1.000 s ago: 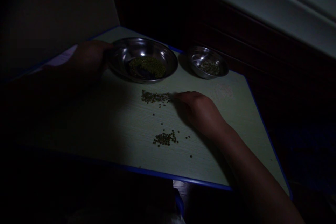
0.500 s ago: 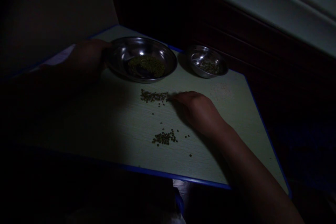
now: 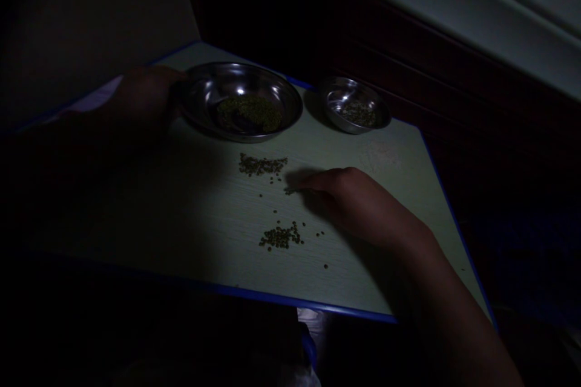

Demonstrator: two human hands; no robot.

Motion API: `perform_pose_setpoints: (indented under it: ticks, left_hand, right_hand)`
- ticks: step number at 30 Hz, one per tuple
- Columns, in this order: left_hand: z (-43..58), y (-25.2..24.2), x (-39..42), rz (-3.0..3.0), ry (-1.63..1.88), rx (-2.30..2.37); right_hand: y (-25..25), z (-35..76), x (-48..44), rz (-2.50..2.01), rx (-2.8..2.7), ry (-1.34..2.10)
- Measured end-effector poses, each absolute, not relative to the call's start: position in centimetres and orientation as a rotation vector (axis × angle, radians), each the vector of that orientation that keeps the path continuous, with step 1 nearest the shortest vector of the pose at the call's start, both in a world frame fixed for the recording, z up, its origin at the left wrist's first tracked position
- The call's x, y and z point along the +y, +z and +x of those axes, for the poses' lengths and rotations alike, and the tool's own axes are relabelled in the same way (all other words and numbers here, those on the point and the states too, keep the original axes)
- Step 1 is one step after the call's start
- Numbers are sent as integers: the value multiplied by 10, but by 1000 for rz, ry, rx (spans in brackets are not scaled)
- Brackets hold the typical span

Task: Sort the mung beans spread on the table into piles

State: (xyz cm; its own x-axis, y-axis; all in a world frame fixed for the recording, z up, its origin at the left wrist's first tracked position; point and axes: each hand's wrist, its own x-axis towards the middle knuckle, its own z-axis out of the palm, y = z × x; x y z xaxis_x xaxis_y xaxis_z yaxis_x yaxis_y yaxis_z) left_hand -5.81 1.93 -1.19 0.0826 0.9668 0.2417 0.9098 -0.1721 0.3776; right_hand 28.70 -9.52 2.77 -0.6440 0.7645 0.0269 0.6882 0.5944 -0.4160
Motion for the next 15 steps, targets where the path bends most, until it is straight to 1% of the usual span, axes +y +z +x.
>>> perform_pose_setpoints:
  ticks: [2, 4, 9, 15]
  left_hand:
    - [-53, -6, 14, 2228, 502, 2023]
    - [-47, 0, 11, 2239, 446, 2052]
    - [-38, 7, 6, 2215, 412, 2087]
    - [-43, 2, 10, 2202, 443, 2090]
  right_hand:
    - [32, 291, -95, -1239, -2572, 485]
    - [34, 297, -92, -1296, -2506, 356]
    - [35, 308, -83, -1588, -2350, 179]
    - [28, 308, -78, -1907, -2371, 6]
